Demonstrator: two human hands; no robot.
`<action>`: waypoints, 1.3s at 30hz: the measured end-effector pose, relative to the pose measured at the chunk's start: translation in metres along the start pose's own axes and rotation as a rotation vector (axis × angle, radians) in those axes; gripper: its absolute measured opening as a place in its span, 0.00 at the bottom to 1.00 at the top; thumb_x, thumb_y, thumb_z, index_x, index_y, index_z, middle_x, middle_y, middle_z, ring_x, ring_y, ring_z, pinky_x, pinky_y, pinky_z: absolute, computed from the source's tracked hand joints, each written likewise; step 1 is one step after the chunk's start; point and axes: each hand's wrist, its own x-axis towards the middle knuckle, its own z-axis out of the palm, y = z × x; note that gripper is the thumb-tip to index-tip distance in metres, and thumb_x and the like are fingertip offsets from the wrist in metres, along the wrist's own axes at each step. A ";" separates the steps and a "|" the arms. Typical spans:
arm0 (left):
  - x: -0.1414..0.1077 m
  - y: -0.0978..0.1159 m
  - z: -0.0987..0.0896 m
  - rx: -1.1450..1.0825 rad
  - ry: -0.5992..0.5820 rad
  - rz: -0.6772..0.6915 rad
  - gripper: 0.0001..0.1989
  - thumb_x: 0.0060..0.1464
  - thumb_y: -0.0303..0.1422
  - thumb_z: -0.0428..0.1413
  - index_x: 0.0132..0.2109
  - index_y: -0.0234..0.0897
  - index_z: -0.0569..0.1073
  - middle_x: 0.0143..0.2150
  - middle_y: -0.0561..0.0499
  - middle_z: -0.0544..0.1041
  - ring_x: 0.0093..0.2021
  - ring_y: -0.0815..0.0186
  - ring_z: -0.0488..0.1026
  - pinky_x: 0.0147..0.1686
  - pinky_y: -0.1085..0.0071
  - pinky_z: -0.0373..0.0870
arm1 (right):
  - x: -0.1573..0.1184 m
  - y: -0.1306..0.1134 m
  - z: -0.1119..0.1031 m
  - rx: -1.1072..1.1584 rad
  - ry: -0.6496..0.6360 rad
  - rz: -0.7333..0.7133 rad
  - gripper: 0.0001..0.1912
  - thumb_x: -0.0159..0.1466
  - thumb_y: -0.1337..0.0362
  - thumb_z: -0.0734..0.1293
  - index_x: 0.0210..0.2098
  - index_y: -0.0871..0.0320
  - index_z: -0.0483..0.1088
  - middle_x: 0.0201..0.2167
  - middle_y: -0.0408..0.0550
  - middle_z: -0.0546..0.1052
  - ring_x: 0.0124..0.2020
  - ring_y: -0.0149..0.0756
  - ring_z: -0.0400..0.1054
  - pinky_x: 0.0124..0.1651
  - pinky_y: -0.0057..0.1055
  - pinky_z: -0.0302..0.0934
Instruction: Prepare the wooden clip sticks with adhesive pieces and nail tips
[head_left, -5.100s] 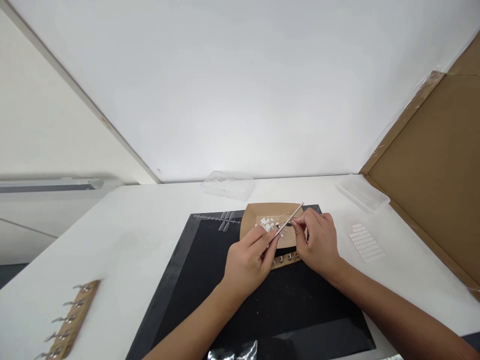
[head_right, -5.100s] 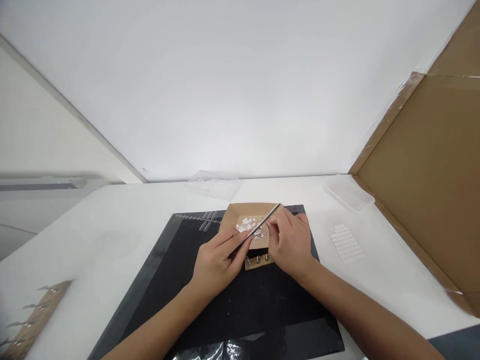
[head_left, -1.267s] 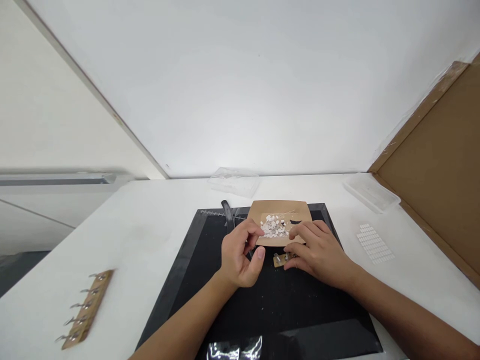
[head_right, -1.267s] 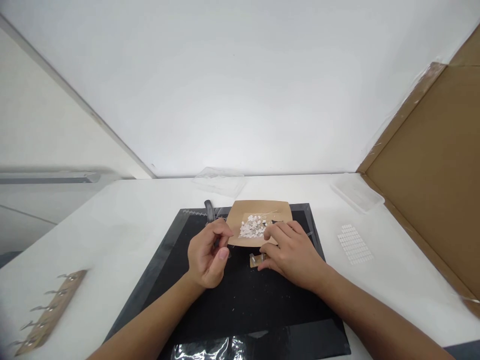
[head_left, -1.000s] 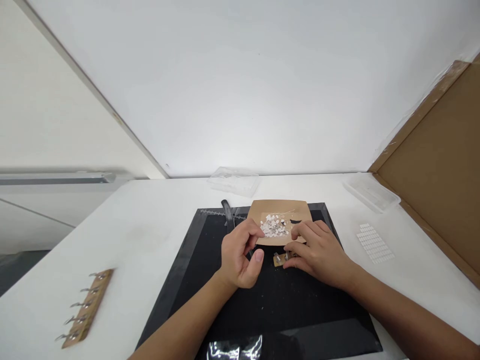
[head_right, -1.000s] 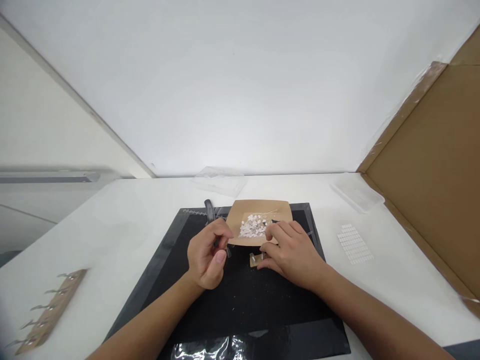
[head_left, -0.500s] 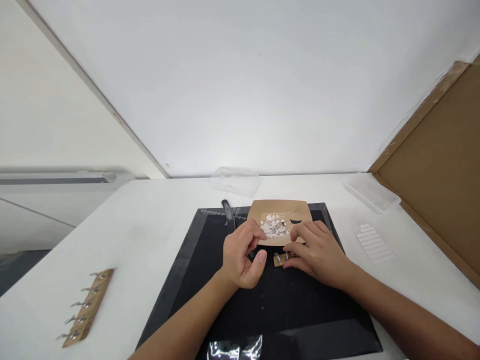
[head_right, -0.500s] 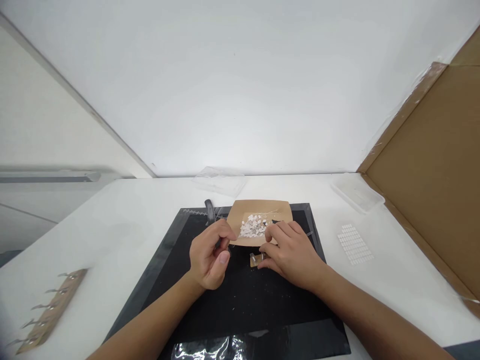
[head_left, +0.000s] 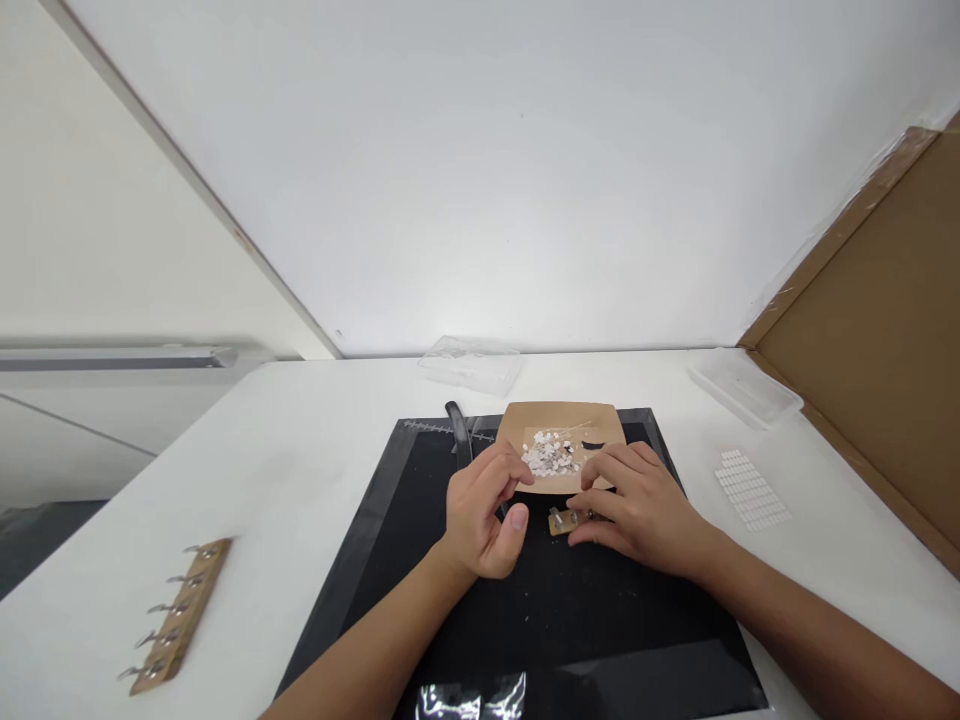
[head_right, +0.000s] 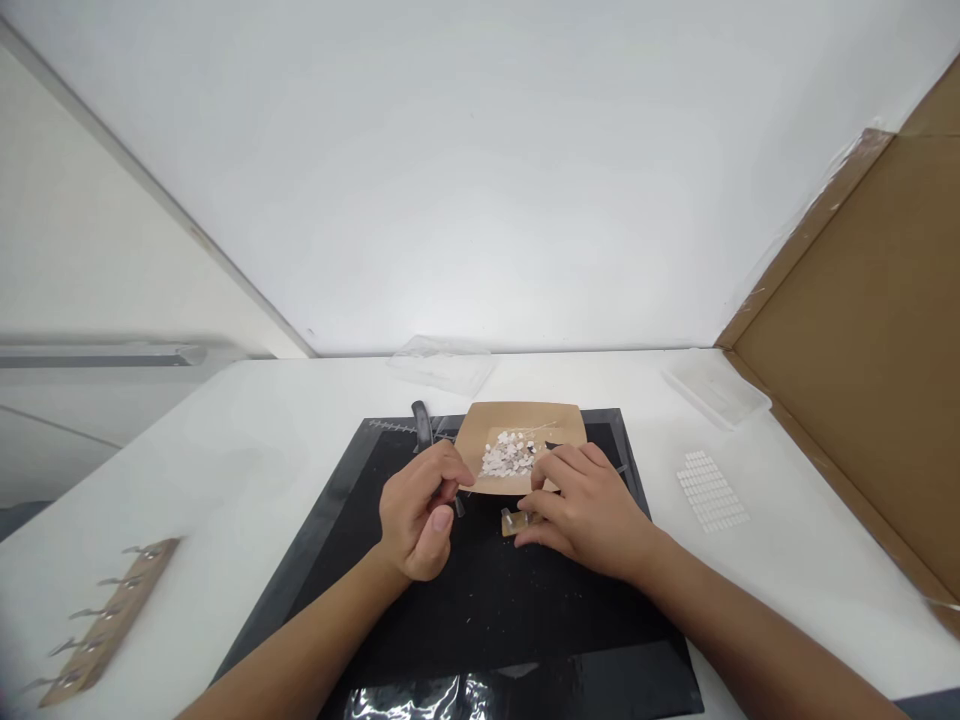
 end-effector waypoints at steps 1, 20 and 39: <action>-0.001 -0.002 0.000 0.004 0.010 -0.007 0.13 0.68 0.40 0.47 0.41 0.38 0.71 0.27 0.54 0.58 0.26 0.65 0.60 0.26 0.66 0.55 | 0.000 0.000 -0.001 0.016 0.004 0.006 0.11 0.72 0.53 0.71 0.41 0.54 0.78 0.40 0.47 0.77 0.43 0.39 0.68 0.44 0.38 0.51; 0.020 -0.023 -0.034 0.276 -0.338 -0.014 0.08 0.60 0.24 0.49 0.37 0.38 0.71 0.29 0.54 0.70 0.24 0.68 0.64 0.26 0.71 0.58 | 0.002 -0.003 0.001 0.005 -0.121 0.059 0.10 0.73 0.63 0.70 0.34 0.57 0.73 0.39 0.46 0.77 0.46 0.41 0.65 0.46 0.39 0.51; 0.038 -0.027 -0.067 0.550 -0.983 -0.651 0.11 0.53 0.43 0.59 0.29 0.41 0.73 0.26 0.52 0.77 0.27 0.61 0.71 0.27 0.67 0.55 | 0.004 0.002 -0.004 -0.034 -0.146 -0.033 0.12 0.74 0.60 0.69 0.33 0.56 0.73 0.38 0.46 0.77 0.46 0.41 0.66 0.45 0.39 0.50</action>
